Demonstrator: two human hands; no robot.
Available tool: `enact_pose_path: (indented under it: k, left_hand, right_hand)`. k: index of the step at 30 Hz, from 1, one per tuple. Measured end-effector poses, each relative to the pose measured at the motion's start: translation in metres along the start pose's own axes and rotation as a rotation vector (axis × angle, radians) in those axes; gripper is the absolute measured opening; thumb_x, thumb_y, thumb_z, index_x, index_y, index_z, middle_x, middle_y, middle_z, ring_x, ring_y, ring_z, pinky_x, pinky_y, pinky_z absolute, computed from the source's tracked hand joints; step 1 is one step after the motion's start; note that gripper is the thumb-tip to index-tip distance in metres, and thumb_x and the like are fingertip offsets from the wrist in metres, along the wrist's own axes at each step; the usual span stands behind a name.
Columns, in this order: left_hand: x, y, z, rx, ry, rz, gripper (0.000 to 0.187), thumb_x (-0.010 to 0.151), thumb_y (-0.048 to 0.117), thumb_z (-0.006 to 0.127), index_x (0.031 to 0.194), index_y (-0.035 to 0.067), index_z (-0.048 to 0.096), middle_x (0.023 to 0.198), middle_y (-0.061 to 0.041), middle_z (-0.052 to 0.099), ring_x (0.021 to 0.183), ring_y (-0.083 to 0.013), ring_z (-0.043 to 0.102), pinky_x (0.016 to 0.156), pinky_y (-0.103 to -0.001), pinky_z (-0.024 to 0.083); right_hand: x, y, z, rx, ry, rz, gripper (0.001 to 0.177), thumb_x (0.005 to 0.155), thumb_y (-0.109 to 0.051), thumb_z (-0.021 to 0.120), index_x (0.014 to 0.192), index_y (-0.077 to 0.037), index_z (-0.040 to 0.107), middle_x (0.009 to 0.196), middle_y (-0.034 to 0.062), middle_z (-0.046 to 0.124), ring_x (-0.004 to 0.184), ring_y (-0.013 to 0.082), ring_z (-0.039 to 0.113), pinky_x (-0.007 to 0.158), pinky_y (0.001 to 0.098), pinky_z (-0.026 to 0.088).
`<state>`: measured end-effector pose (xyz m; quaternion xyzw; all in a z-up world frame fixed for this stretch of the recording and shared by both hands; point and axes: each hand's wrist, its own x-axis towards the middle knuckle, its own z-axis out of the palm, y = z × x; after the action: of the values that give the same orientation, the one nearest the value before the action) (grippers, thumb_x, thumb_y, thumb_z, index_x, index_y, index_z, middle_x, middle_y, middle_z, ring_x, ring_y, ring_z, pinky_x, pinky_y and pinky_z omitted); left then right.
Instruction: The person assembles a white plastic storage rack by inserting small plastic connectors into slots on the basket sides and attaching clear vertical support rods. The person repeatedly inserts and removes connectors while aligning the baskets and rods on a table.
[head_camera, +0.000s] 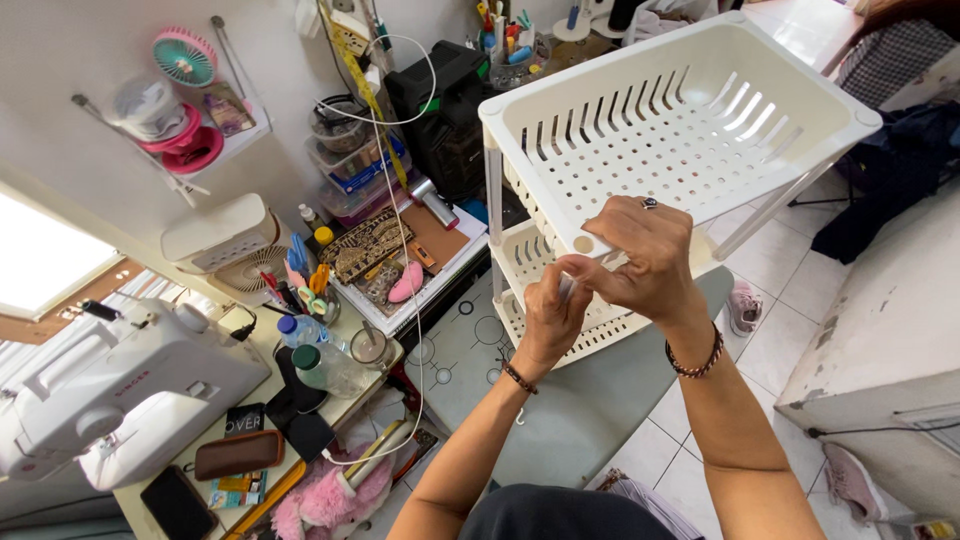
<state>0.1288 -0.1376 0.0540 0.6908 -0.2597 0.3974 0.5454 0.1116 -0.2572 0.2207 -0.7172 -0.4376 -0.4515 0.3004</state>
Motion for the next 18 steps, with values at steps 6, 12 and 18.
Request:
enact_pose_path:
  k: [6,12,18]
  left_hand:
    - [-0.005,-0.002,-0.001,0.026,0.023,0.011,0.042,0.110,0.039,0.047,0.095,0.001,0.050,0.063,-0.012,0.054,0.053,-0.0302,0.055,0.053,-0.039,0.041]
    - [0.003,0.011,-0.004,0.041,0.085,-0.050,0.058,0.112,0.053,0.037,0.094,0.000,0.053,0.062,-0.011,0.056,0.053,-0.0291,0.058,0.052,-0.038,0.042]
    - [0.007,0.028,-0.005,0.063,0.149,-0.139,0.056,0.108,0.054,0.043,0.097,-0.001,0.052,0.060,-0.009,0.054,0.049,-0.0243,0.058,0.048,-0.035,0.042]
  right_hand:
    - [-0.018,0.009,0.002,-0.235,0.070,0.025,0.062,0.091,-0.069,0.063,0.084,-0.008,0.058,0.069,0.0036,0.060,0.057,0.0220,0.055,0.061,0.0343,0.038]
    - [-0.022,0.020,0.012,-0.190,0.143,-0.060,0.059,0.100,-0.066,0.059,0.095,-0.007,0.059,0.076,0.0042,0.064,0.065,0.0214,0.063,0.064,0.0335,0.041]
    - [-0.022,0.023,0.009,-0.141,0.084,-0.064,0.052,0.103,-0.058,0.055,0.093,-0.007,0.060,0.071,0.0022,0.060,0.061,0.0208,0.060,0.062,0.0335,0.040]
